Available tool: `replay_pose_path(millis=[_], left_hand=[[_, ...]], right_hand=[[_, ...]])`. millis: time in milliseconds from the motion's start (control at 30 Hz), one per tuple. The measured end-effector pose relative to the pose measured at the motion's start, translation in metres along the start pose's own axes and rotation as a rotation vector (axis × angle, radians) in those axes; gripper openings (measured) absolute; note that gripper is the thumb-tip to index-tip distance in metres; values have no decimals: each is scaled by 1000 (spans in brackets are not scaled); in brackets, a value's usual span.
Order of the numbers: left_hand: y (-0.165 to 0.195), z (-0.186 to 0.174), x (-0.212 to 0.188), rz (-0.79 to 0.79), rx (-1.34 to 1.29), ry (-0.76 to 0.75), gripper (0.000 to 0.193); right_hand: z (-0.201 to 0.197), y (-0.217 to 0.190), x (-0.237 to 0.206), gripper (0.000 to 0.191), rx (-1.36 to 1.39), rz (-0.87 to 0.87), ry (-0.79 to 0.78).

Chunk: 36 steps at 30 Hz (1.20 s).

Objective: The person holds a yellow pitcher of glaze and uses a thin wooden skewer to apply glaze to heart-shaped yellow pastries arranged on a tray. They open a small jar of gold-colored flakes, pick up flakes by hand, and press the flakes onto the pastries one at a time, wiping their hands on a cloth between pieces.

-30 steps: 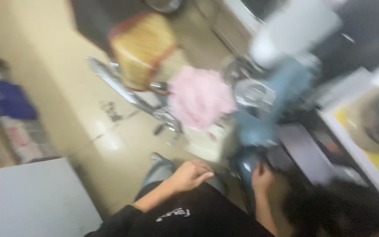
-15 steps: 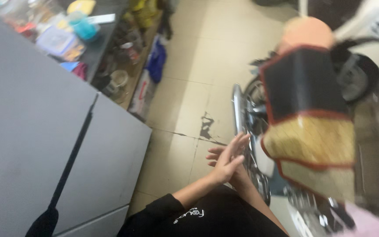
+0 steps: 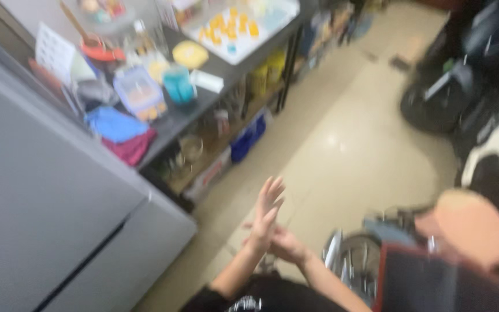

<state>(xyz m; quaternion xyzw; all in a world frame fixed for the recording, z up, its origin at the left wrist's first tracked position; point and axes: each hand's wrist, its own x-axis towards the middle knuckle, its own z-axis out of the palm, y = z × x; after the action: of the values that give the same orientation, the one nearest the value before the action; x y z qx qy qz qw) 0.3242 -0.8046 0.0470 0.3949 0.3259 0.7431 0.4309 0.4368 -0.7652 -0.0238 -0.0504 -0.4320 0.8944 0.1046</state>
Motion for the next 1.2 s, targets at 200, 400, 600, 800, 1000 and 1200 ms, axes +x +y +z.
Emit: replay_pose_path(millis=[200,400,600,800,1000,1200], left_hand=[[11,-127,97,225,257,326,72],[-29,-255,168,132,282,395,68],[-15,-306,237,12,438,489,51],[41,-311,285,3,653,588,42],[59,-305,309,-16,814,621,35],[46,-288,361,-50,733,592,33]], right_hand=[[-146,-71,189,62,-864,174,55],[-228,-164,421,62,-1470,-51,336],[-254,-232,587,77,-1712,-113,502],[-290,-234,675,98,-1764,117,456],[-318,-216,701,95,-1622,245,395],[-322,-185,700,93,-1694,212,240]])
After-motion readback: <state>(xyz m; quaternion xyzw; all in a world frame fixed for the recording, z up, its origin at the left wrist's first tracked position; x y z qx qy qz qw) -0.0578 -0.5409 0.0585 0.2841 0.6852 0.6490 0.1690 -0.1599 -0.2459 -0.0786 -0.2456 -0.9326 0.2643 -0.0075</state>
